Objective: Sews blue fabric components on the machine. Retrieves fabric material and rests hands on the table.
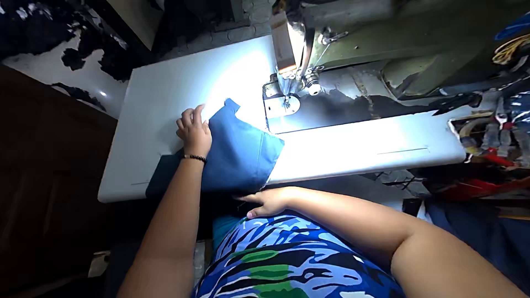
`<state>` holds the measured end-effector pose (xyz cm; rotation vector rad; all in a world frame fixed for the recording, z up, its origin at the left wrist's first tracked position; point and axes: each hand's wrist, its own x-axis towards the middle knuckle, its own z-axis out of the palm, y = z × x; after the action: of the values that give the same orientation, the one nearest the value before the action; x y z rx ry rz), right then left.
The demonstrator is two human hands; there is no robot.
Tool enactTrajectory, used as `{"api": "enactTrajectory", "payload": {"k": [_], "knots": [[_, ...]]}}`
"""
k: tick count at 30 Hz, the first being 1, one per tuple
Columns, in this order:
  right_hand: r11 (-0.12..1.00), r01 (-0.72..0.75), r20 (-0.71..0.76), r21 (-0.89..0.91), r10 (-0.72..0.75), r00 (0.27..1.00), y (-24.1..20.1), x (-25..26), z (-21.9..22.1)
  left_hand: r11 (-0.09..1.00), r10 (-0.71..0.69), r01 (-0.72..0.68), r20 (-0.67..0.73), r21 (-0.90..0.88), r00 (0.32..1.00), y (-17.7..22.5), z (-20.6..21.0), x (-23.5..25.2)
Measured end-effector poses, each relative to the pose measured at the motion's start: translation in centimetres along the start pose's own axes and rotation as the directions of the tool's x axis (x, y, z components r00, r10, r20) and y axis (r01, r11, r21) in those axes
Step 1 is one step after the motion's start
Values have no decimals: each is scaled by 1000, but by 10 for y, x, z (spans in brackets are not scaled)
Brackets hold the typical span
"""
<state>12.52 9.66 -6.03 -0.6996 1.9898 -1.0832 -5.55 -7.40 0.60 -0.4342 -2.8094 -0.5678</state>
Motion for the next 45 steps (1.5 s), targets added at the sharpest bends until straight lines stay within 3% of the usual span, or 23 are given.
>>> {"api": "enactTrajectory", "payload": {"k": [2,5,7,9,12,15,18,20,22,23,24,25,27,29,31,33,34,38,45], "knots": [[998,12,5,-68,-12,1000,-1,4,5,989,149,-148,-30,15,988,-9,5,-6],[995,-17,-35,-94,13,999,1,-19,3,942,319,-325,83,81,944,-16,2,-11],[998,14,-151,-67,-24,988,17,-50,7,873,453,-475,175,113,874,-20,-8,-16],[998,50,-312,-26,-56,948,41,-88,18,786,571,-615,302,70,764,-23,-18,-23],[997,53,-575,57,-10,818,71,-146,42,679,680,-733,401,-30,614,-12,-17,-40],[984,53,-768,169,98,632,71,-191,55,609,756,-786,380,-106,534,17,-1,-54],[982,82,-893,168,116,435,61,-242,35,634,750,-754,373,-172,546,59,15,-58],[988,60,-921,142,109,374,53,-288,5,695,704,-689,392,-205,593,90,25,-61],[982,-186,-893,34,113,435,48,-332,-31,730,676,-649,363,-211,642,115,39,-65],[920,-391,-826,-37,192,529,43,-348,-45,745,661,-634,361,-208,658,124,44,-67],[825,-563,-721,-49,360,591,34,-354,-58,765,635,-616,383,-191,671,132,44,-68],[698,-714,-634,-61,526,568,25,-348,-68,778,616,-607,392,-164,683,137,44,-67],[547,-829,-637,-113,601,483,2,-330,-82,785,604,-606,369,-125,706,139,45,-65],[626,-743,-742,-239,376,555,-16,-309,-93,808,571,-577,395,-116,720,138,42,-63],[720,-552,-779,-422,24,626,-14,-267,-106,828,540,-551,413,-104,733,139,39,-61],[772,-344,-739,-535,-230,633,4,-212,-118,818,563,-559,396,-139,726,138,42,-57],[778,-287,-714,-559,-276,643,15,-188,-122,800,594,-574,375,-176,712,135,45,-53],[813,-275,-686,-513,-197,700,31,-147,-132,765,639,-587,430,-267,638,124,42,-37],[772,-348,-690,-531,-156,707,36,-137,-122,727,686,-609,351,-318,637,111,46,-28]]}}
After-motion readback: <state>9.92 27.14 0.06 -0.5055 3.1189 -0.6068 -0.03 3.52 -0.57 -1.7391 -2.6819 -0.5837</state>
